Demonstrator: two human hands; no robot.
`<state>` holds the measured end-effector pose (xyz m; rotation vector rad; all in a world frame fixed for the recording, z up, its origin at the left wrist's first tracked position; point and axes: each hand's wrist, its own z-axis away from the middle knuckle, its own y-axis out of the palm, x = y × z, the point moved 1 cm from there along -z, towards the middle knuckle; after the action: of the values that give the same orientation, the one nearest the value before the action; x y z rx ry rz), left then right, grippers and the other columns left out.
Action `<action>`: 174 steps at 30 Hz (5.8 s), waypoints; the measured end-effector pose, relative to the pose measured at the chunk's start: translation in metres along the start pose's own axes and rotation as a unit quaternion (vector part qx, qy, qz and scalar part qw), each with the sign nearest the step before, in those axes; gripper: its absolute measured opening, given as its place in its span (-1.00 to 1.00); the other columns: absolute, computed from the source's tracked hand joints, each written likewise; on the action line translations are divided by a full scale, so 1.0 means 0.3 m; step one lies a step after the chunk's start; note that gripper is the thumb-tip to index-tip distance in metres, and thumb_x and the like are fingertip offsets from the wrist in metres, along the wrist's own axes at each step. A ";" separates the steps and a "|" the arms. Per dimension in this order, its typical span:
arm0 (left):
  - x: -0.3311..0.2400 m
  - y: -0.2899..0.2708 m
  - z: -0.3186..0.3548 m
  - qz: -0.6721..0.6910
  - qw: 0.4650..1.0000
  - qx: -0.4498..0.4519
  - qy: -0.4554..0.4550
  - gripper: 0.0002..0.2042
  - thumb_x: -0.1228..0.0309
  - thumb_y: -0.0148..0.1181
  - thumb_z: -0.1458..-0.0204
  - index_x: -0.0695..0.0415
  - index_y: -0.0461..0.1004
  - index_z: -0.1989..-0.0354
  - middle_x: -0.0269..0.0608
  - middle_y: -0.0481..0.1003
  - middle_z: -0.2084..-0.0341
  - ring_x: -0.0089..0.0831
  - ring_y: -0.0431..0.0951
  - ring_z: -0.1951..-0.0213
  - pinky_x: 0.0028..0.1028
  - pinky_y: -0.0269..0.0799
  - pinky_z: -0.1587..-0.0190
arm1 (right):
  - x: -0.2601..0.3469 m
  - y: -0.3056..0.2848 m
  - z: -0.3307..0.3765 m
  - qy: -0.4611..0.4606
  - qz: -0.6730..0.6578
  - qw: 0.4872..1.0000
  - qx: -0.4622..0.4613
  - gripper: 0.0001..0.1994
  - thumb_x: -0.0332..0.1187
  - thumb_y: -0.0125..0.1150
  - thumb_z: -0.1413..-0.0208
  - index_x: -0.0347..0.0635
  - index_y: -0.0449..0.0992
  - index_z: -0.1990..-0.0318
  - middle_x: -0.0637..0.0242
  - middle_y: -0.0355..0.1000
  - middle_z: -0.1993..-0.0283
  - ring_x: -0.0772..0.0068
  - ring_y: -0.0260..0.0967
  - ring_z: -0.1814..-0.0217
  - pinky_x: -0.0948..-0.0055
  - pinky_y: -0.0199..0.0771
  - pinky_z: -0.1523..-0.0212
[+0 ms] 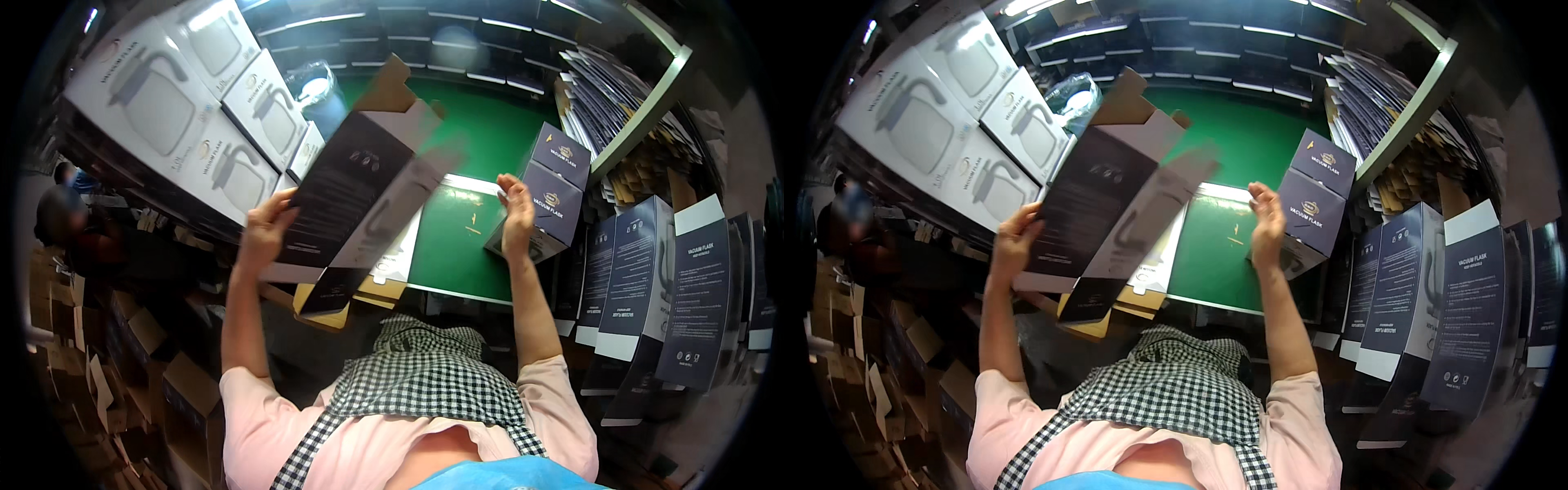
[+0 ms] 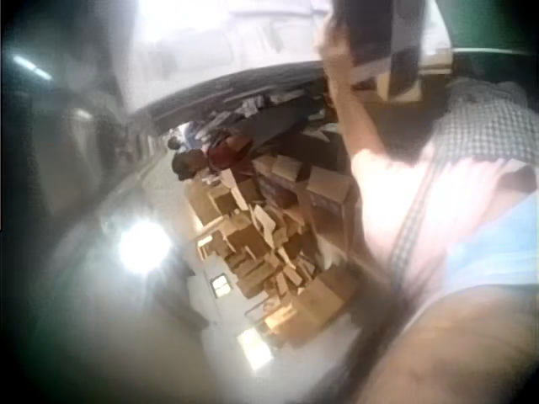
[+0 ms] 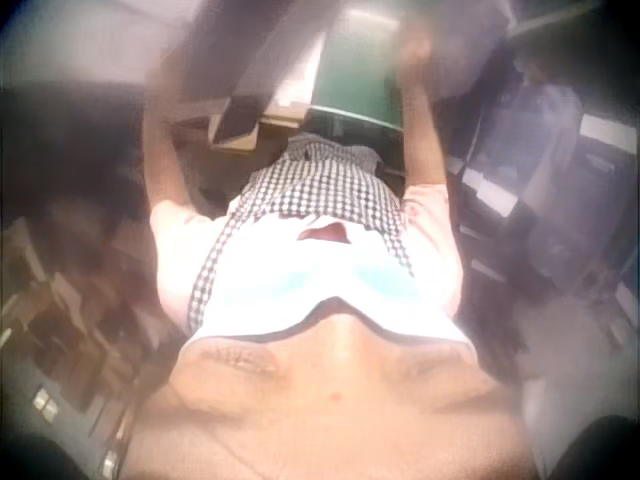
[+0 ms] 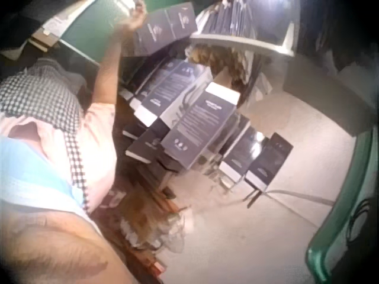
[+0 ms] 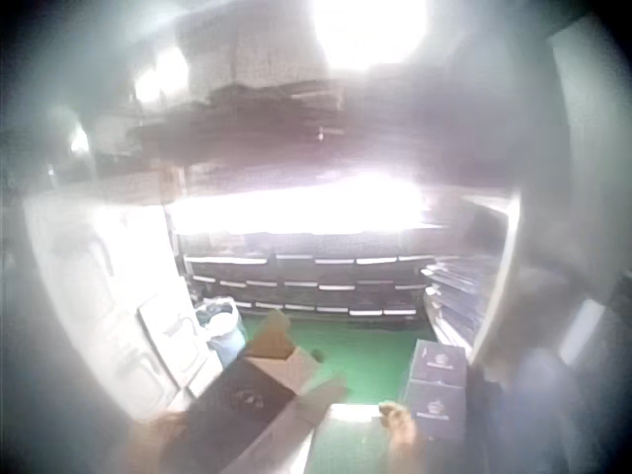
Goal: The person places vacuum flasks into plastic bags and then into individual product boxes. The person then stacks the boxed flasks and carries them to a larger shipping carton, where they are placed for transport.
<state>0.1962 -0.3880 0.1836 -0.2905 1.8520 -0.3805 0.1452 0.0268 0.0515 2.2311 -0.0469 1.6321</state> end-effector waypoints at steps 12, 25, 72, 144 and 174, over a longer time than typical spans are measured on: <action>0.399 0.527 -0.217 0.454 0.867 0.166 -0.118 -0.64 0.15 0.01 -0.32 0.14 0.48 -0.09 -0.33 0.53 0.15 -0.64 0.46 0.20 -0.65 0.36 0.13 | 0.384 0.588 -0.164 0.075 -0.045 0.930 0.357 -0.36 0.04 0.13 -0.21 -0.04 0.20 -0.35 0.25 0.35 -0.16 0.34 0.25 -0.26 0.04 0.16 -0.28; 0.151 0.763 -0.076 0.295 0.933 0.092 -0.184 -0.51 0.01 0.00 -0.30 0.20 0.44 -0.13 -0.24 0.53 0.16 -0.51 0.43 0.19 -0.49 0.35 0.09 | 0.424 0.395 0.080 -0.128 0.064 0.973 0.183 -0.41 0.23 0.10 -0.17 -0.26 0.44 0.23 0.31 0.41 0.34 0.49 0.34 0.28 0.45 0.34 0.13; 0.075 0.582 -0.082 -0.155 0.963 0.162 -0.152 0.09 0.20 0.64 0.41 -0.16 0.08 -0.41 0.27 0.35 -0.07 0.10 0.37 -0.16 -0.17 0.32 -0.23 | -0.367 -0.008 0.273 0.222 0.135 0.965 -0.033 -0.48 -0.31 0.08 -0.17 -0.33 0.21 -0.26 -0.04 0.26 -0.22 0.06 0.19 -0.36 0.21 0.20 -0.32; 0.464 -0.047 -0.820 -0.478 0.804 -0.247 0.252 -0.60 0.41 0.25 -0.11 0.31 0.45 -0.11 -0.38 0.37 0.68 -0.50 0.33 0.66 -0.37 0.34 0.53 | -0.053 0.094 0.246 -0.239 0.557 0.755 0.250 -0.70 -0.52 0.16 0.01 -0.24 0.48 0.06 0.19 0.43 0.24 0.15 0.42 0.16 0.21 0.38 0.07; 0.154 0.732 -0.024 -0.303 0.944 0.004 0.134 -0.50 0.39 0.36 0.07 0.21 0.40 -0.08 0.21 0.18 -0.18 0.13 0.17 -0.27 -0.04 0.18 -0.21 | 0.203 -0.044 0.268 -0.310 0.449 0.834 0.082 -0.33 -0.03 0.44 0.10 -0.25 0.41 -0.11 0.18 0.40 0.01 0.17 0.34 -0.05 0.17 0.35 -0.07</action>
<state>0.1732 -0.2036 0.0575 -0.8460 1.9970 -0.8834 0.2418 0.0252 0.0833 3.0097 -1.3507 1.1464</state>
